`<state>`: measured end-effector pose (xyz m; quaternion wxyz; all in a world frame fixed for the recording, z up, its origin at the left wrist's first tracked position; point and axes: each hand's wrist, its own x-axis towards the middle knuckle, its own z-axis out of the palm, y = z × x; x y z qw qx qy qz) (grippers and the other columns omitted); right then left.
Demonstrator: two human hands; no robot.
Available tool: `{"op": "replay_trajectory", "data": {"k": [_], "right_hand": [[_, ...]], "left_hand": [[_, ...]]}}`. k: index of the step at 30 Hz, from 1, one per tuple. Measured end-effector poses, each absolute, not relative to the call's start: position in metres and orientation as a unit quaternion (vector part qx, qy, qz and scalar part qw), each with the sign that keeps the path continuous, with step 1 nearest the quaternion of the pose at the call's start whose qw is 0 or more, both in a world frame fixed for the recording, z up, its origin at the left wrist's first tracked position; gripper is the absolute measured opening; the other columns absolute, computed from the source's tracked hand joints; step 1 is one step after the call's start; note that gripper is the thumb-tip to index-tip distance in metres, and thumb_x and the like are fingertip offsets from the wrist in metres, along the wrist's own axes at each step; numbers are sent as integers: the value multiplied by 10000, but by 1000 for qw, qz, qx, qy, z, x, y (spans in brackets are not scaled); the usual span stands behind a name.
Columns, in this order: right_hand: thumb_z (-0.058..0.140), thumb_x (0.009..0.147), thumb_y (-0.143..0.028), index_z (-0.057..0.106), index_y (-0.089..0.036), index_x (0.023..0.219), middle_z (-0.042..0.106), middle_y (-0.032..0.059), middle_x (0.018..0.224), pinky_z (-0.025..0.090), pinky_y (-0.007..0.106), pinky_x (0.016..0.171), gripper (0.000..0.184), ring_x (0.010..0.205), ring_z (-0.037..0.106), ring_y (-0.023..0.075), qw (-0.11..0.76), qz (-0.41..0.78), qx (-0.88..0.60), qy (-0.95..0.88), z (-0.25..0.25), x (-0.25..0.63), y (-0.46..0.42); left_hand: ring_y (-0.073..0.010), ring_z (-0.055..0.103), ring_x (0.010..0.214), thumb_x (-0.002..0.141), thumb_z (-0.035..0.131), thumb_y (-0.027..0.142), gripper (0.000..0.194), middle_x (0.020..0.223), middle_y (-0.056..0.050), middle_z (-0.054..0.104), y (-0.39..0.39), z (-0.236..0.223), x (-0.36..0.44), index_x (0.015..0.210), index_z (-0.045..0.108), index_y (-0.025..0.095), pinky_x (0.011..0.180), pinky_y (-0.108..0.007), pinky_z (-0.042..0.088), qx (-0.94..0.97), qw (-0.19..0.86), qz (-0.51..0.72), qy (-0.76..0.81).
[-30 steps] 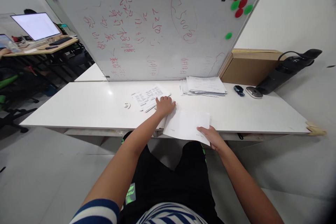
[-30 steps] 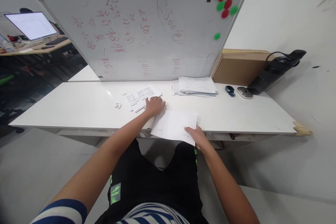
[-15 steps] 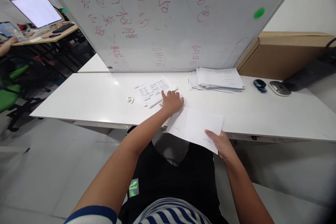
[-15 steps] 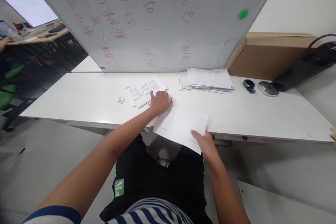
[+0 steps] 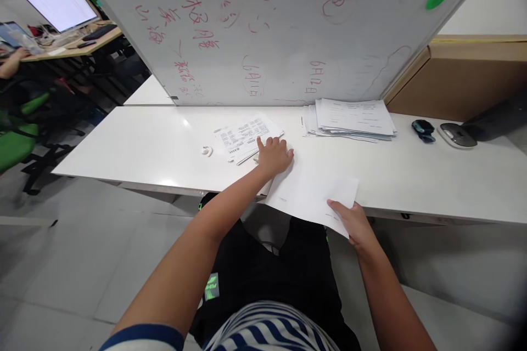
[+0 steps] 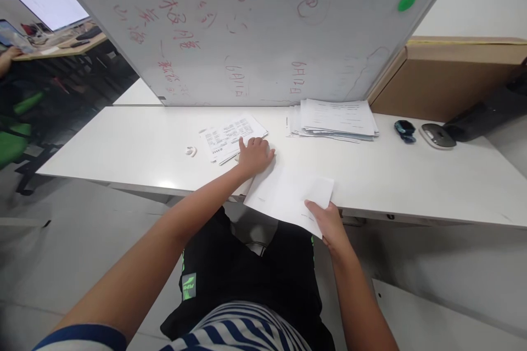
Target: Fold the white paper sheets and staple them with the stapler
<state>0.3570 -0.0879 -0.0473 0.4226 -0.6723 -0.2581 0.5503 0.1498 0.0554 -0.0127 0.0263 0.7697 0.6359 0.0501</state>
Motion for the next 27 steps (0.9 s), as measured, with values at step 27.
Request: {"op": "replay_trajectory", "data": {"k": [27], "right_hand": [[796, 650, -367, 705, -132, 910, 731, 102, 936, 562, 335, 775, 362, 822, 697, 246, 512, 609, -571, -205, -47, 332, -129]], "left_hand": [[-309, 309, 1294, 909, 263, 485, 498, 1380, -130, 415, 65, -14, 147, 1281, 443, 207, 1096, -607, 80, 769, 53, 18, 637]]}}
